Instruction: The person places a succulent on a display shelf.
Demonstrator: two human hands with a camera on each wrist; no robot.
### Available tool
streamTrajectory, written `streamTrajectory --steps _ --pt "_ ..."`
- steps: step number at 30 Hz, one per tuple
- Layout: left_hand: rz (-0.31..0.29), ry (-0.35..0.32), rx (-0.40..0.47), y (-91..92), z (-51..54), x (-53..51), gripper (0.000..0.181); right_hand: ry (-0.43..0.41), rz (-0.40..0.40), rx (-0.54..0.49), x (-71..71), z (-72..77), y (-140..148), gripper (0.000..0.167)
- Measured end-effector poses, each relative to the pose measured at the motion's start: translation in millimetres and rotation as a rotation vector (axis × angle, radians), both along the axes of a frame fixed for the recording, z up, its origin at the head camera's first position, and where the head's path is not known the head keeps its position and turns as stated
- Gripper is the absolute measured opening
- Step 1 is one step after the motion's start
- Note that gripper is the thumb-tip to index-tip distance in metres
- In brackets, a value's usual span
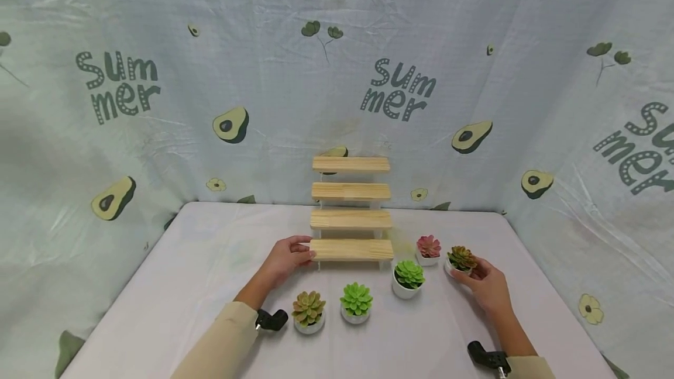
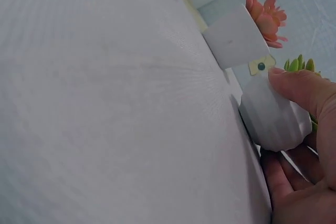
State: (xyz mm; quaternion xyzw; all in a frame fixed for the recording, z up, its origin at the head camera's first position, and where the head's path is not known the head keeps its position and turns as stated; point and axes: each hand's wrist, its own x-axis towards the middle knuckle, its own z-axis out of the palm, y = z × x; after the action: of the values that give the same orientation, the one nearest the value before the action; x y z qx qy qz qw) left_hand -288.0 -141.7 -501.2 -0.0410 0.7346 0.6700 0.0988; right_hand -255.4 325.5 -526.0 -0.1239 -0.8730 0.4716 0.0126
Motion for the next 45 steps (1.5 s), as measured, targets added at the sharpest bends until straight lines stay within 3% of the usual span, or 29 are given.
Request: streamTrajectory --steps 6,12,24,33,45 --pt "0.02 -0.023 0.014 -0.1 -3.5 1.8 0.044 0.039 -0.018 -0.012 0.7 -1.2 -4 0.094" --pt "0.035 -0.035 0.026 0.6 -1.9 0.5 0.044 0.075 0.005 -0.026 0.3 6.6 -7 0.089" --pt "0.035 -0.046 0.063 2.1 3.1 -0.6 0.044 0.209 0.023 -0.064 -7.7 38.7 -20 0.082" --pt "0.019 -0.067 0.076 0.9 3.1 -3.2 0.046 0.31 0.102 -0.067 -18.2 67.1 -39 0.08" --pt "0.007 -0.093 0.09 -4.3 7.8 -5.9 0.048 0.328 0.163 -0.095 -30.9 95.9 -69 0.078"
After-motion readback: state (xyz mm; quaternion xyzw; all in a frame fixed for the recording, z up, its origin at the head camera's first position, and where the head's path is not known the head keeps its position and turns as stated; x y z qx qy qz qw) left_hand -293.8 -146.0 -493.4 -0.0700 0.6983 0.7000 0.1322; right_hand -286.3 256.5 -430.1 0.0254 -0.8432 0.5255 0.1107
